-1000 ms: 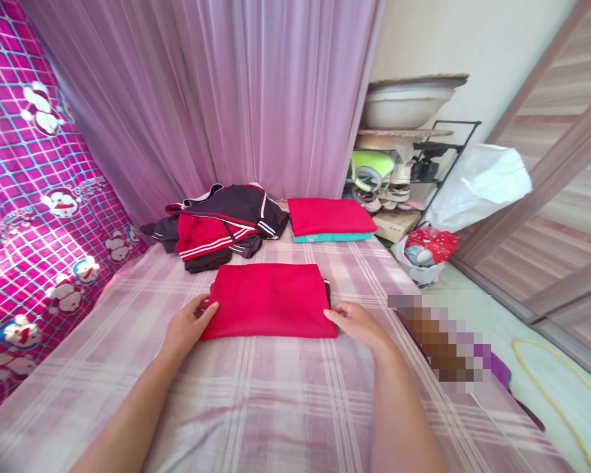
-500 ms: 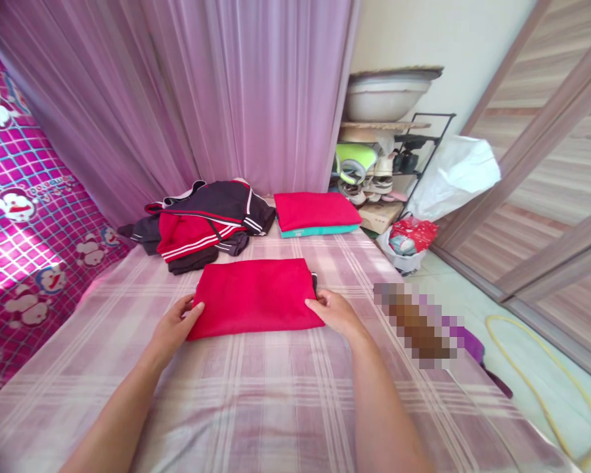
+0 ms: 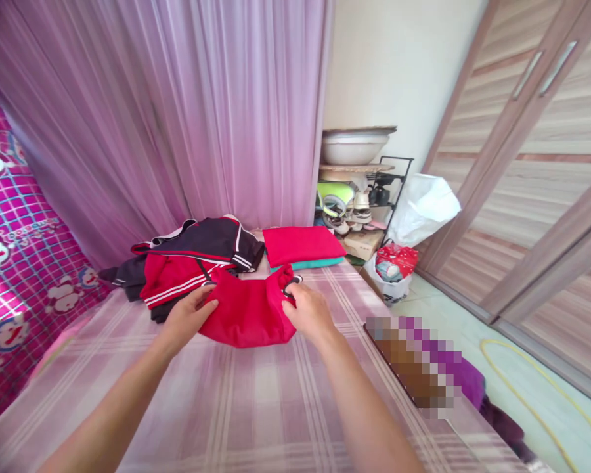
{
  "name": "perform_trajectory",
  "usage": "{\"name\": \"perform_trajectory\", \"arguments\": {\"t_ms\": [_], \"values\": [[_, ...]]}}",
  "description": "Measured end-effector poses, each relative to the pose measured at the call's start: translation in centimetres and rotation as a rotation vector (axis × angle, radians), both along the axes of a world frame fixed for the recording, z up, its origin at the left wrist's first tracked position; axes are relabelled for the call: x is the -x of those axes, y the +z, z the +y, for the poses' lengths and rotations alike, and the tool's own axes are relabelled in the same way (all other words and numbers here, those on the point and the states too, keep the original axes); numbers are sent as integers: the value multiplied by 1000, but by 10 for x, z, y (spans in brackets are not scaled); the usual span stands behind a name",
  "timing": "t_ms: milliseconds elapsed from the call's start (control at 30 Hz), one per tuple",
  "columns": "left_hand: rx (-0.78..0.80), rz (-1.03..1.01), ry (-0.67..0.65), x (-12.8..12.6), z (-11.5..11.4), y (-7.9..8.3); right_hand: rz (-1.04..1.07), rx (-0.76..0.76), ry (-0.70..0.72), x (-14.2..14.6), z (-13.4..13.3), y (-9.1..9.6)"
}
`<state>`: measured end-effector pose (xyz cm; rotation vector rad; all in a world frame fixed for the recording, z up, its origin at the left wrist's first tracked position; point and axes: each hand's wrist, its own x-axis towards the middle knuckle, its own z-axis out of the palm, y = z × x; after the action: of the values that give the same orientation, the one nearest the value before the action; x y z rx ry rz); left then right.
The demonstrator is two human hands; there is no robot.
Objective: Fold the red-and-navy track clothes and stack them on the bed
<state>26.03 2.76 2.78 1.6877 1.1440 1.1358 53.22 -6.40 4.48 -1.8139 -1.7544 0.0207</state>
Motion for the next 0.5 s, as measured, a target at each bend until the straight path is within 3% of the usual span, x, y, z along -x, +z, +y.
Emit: {"name": "perform_trajectory", "arguments": {"t_ms": [133,267,333,433,500], "values": [[-159,-25,-62,-41,48,33,-151,-51,-51,-23,41,36],[-293,-182,-135,-94,103,67,-259,-162,-180,-61,83,80],[-332,-280,-136,-123,129,76,-276,-215,-261,-84,103,100],[-242,-403,-77,-165,162,65,-235,-211,-421,-118,131,110],[-21,-427,-24,-186,176,42,-174,-122,-535,-137,147,96]]}}
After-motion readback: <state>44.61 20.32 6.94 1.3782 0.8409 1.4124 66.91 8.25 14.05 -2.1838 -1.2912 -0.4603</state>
